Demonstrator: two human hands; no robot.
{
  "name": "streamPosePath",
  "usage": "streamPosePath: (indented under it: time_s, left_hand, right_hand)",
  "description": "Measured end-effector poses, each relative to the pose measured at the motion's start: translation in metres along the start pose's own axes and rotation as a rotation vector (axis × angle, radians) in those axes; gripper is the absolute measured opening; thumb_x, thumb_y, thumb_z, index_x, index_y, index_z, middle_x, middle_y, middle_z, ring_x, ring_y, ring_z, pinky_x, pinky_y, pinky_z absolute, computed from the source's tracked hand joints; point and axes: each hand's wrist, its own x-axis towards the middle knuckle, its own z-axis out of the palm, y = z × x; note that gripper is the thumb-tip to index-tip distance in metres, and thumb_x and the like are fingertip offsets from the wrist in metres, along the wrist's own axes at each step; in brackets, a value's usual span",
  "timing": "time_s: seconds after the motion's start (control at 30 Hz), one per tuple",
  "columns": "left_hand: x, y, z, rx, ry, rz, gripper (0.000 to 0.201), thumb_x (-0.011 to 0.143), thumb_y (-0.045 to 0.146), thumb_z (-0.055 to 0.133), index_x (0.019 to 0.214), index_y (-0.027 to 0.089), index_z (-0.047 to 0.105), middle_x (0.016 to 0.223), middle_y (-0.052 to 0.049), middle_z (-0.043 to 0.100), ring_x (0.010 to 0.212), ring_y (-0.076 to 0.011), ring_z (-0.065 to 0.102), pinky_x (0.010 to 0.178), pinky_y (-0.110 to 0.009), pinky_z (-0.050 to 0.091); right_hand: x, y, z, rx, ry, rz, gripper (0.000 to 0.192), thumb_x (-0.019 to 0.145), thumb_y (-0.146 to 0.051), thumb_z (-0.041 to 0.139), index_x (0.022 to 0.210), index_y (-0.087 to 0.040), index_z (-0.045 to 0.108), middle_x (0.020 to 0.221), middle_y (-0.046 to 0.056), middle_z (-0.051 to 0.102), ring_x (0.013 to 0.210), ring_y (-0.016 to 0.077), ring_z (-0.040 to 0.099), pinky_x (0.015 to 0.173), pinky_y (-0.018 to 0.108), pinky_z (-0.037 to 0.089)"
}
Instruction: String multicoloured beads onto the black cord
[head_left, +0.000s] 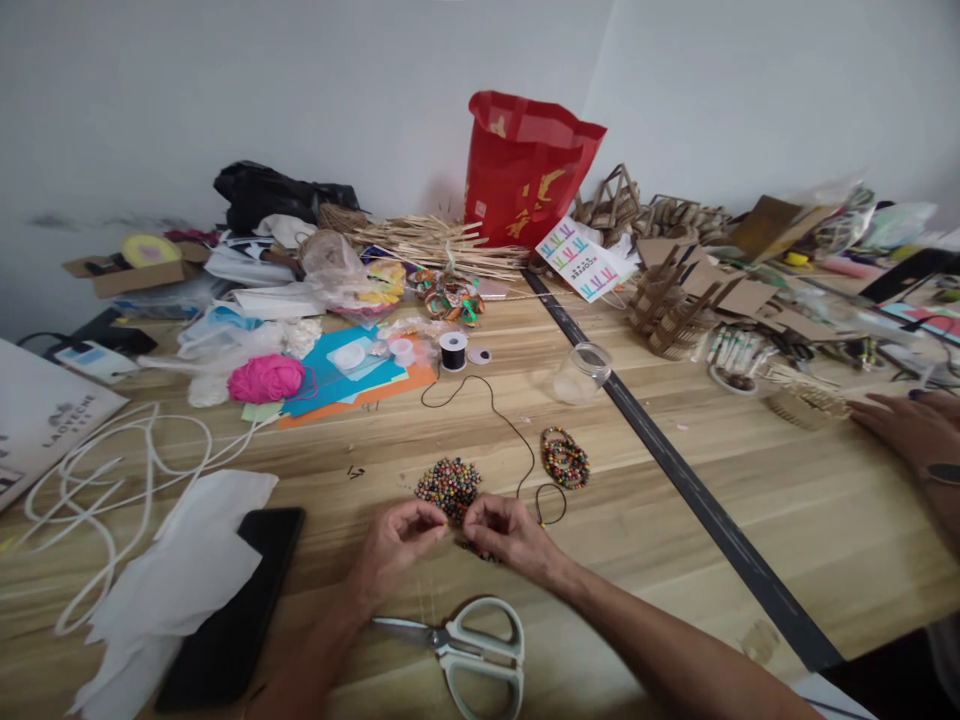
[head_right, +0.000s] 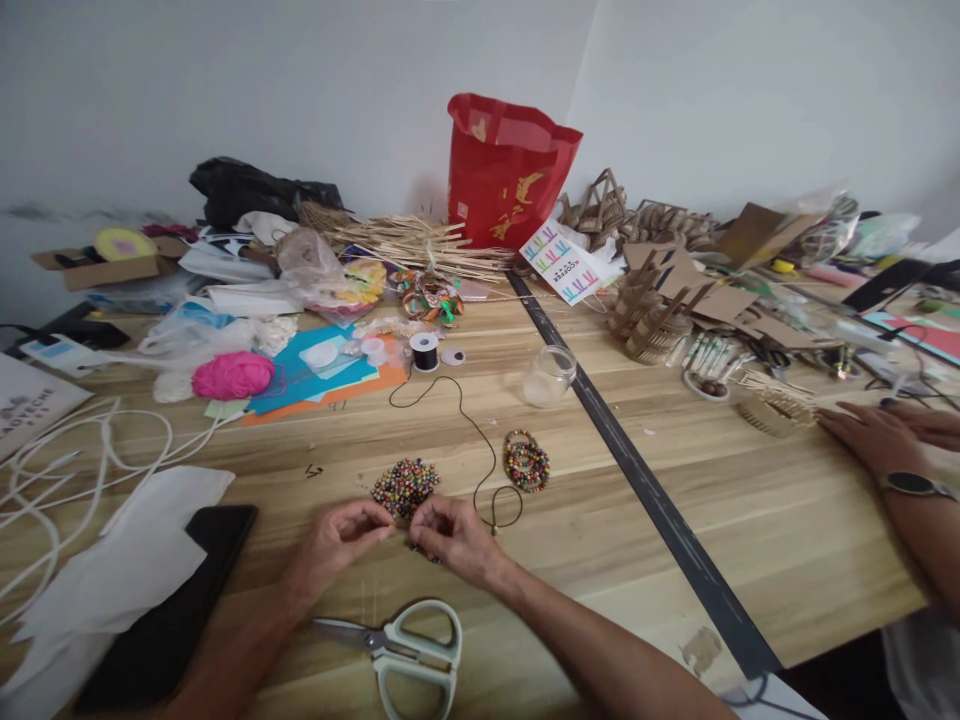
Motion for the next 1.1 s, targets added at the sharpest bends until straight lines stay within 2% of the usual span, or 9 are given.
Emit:
streamPosePath:
  time_s: [0.37, 0.8, 1.1]
  left_hand:
    - [-0.001, -0.004, 0.001, -0.069, -0.102, -0.031, 0.018, 0.061, 0.026, 0.072, 0.072, 0.014, 0.067, 0.071, -0.004, 0.07, 0.069, -0.0168, 0.062, 0.068, -0.027, 0.049]
    - [-0.001, -0.006, 0.001, -0.066, -0.106, -0.04, 0.02, 0.062, 0.03, 0.073, 0.073, 0.014, 0.067, 0.07, -0.004, 0.07, 0.068, -0.017, 0.062, 0.068, -0.028, 0.048]
    - [-0.001, -0.01, 0.002, -0.054, -0.101, -0.021, 0.02, 0.063, 0.03, 0.072, 0.074, 0.014, 0.069, 0.072, -0.005, 0.071, 0.069, -0.0177, 0.063, 0.068, -0.028, 0.049]
  right_hand:
    - [0.0, 0.008, -0.003, -0.117, -0.005, -0.033, 0.018, 0.076, -0.031, 0.063, 0.073, -0.014, 0.059, 0.061, -0.003, 0.05, 0.055, 0.0083, 0.041, 0.05, 0.019, 0.031]
    - [-0.001, 0.009, -0.003, -0.135, -0.019, -0.057, 0.013, 0.077, -0.026, 0.061, 0.072, -0.014, 0.059, 0.06, -0.003, 0.049, 0.056, 0.008, 0.041, 0.051, 0.019, 0.031]
    - [-0.001, 0.007, -0.003, -0.139, -0.03, -0.058, 0.018, 0.077, -0.031, 0.063, 0.073, -0.014, 0.06, 0.061, -0.003, 0.05, 0.056, 0.0084, 0.041, 0.051, 0.019, 0.031]
